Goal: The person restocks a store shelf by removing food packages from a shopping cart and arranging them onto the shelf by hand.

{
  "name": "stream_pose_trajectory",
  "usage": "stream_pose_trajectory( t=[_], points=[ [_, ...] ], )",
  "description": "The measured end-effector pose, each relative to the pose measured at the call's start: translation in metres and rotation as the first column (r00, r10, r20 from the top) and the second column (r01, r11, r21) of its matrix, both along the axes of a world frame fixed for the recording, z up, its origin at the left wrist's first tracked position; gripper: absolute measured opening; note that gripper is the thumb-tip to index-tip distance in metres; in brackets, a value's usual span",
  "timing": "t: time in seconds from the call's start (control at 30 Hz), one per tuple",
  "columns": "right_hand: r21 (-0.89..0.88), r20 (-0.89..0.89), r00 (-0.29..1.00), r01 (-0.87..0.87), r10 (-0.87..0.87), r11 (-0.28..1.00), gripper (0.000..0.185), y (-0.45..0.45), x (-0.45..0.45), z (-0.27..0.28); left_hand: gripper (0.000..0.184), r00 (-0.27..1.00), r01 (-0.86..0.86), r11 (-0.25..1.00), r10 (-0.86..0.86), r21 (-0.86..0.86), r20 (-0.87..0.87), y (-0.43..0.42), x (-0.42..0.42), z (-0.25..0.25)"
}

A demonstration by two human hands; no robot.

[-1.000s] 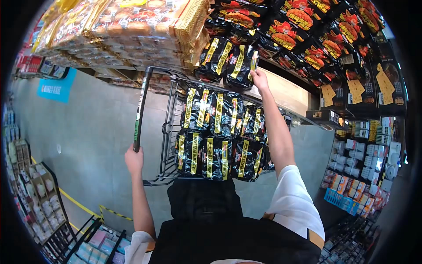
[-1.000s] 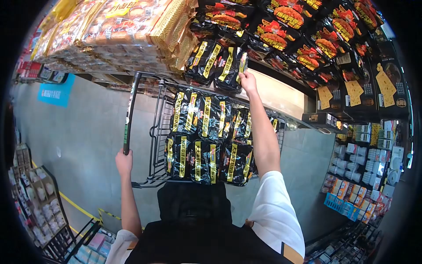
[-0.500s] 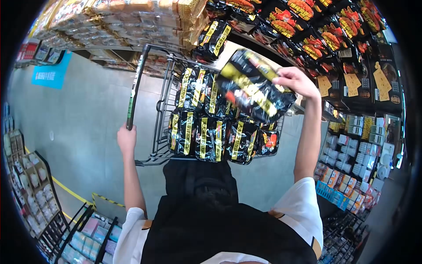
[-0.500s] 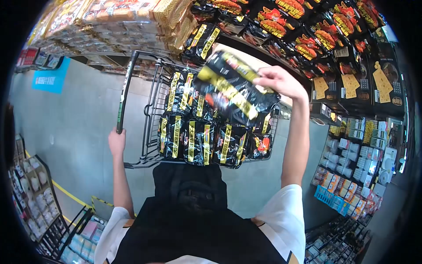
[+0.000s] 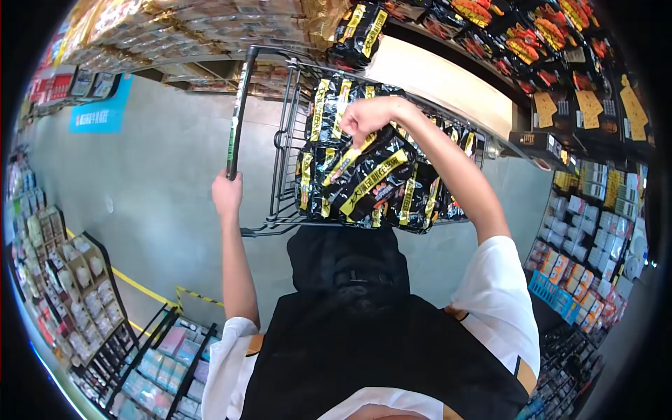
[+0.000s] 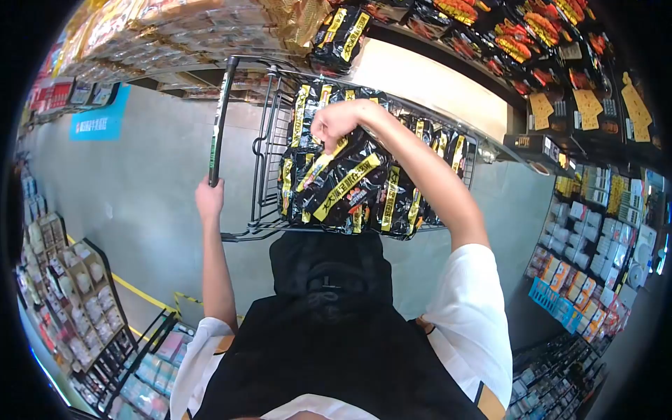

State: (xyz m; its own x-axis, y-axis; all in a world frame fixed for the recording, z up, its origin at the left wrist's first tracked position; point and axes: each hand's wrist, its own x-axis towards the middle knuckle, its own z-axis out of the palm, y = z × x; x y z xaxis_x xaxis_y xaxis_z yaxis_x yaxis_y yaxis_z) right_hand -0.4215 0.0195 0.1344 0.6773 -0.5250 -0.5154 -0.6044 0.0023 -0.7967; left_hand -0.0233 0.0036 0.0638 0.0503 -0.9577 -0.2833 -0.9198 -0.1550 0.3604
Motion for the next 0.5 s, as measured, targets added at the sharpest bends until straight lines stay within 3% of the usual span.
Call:
stream_pose_trajectory(
  t=[0.03,0.07,0.1,0.17,0.23,0.3,0.33,0.37,0.43,0.5],
  points=[
    [-0.087,-0.082,0.995,0.054,-0.061,0.995,0.026,0.003,0.0,0.015,0.034,1.0,-0.017,1.0,0.017,-0.006,0.005,0.0,0.0,-0.001],
    [-0.128,-0.032,0.98,0.193,-0.198,0.973,0.022,0.01,-0.004,0.011,0.035,0.999,-0.035,0.999,0.035,-0.009,0.003,0.001,-0.001,-0.003],
    [-0.281,0.052,0.965,0.262,-0.258,0.923,0.021,0.02,-0.008,0.025,0.035,1.0,-0.022,1.0,0.022,0.001,-0.002,0.001,-0.002,-0.004],
    [-0.632,0.194,0.867,0.468,-0.458,0.618,0.02,0.055,-0.009,0.048,0.036,0.999,-0.04,0.999,0.039,0.022,0.014,0.0,-0.002,-0.002],
    [-0.579,0.365,0.666,0.71,-0.65,0.401,0.02,0.098,-0.008,0.079,0.036,0.999,-0.051,0.998,0.051,0.033,0.003,0.001,-0.003,-0.002],
    [-0.46,0.192,0.426,0.835,-0.884,0.302,0.018,0.152,-0.007,0.103,0.037,0.998,-0.054,0.998,0.054,-0.016,0.021,0.001,-0.004,-0.003],
    [-0.265,0.304,0.146,0.962,-0.941,0.063,0.017,0.174,-0.001,0.092,0.035,0.998,-0.053,0.998,0.053,-0.024,0.015,0.002,-0.005,-0.002],
    [-0.041,0.35,-0.156,0.983,-0.924,-0.181,0.017,0.198,0.006,0.069,0.035,0.998,-0.06,0.998,0.061,-0.012,0.012,0.003,-0.005,-0.001],
    [-0.009,0.302,-0.284,0.954,-0.91,-0.301,0.017,0.232,0.029,0.028,0.032,0.999,-0.049,0.998,0.048,0.044,0.016,0.0,-0.004,-0.001],
    [0.149,0.167,-0.321,0.943,-0.932,-0.298,0.02,0.252,0.063,0.004,0.03,0.998,-0.056,0.997,0.055,0.044,0.023,0.0,-0.005,-0.001]
  ],
)
